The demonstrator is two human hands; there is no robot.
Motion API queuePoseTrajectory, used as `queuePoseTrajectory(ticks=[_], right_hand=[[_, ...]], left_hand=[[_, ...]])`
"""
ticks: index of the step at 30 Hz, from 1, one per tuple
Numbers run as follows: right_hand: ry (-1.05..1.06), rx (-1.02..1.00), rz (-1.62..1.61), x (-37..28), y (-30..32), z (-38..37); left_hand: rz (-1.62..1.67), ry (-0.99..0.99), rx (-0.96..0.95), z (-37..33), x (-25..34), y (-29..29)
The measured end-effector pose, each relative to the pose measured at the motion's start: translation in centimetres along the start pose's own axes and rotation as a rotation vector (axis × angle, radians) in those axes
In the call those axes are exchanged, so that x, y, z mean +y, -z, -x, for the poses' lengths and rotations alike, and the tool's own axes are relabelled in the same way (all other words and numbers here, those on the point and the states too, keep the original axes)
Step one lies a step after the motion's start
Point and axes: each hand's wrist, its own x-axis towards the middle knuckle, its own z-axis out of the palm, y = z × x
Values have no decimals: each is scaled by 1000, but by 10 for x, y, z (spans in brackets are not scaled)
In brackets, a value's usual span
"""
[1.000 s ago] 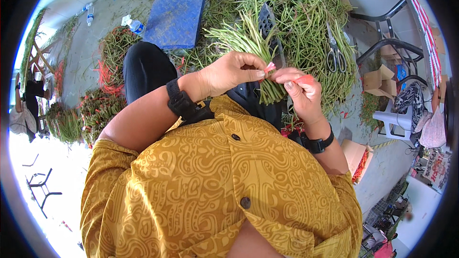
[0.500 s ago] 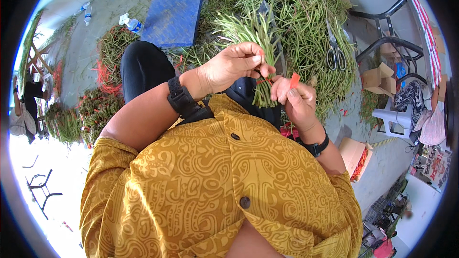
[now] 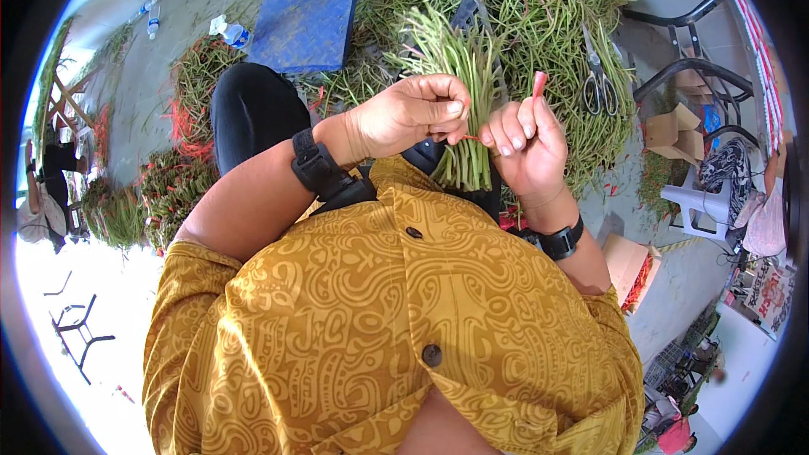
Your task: Bundling long green vegetable stems with red plastic strips.
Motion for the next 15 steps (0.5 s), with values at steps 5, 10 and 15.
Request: queuePoseTrajectory(ticks=[5,10,15], right_hand=[[17,205,-8,7,-3,-3],[19,258,-36,11,-2,-10],[-15,255,-48,17,7,-12]], left_hand=[[-239,-26,82,6,-3,-3],[-213,-100,126,10,-4,-1],[-203,-115,126,14,-7,6]])
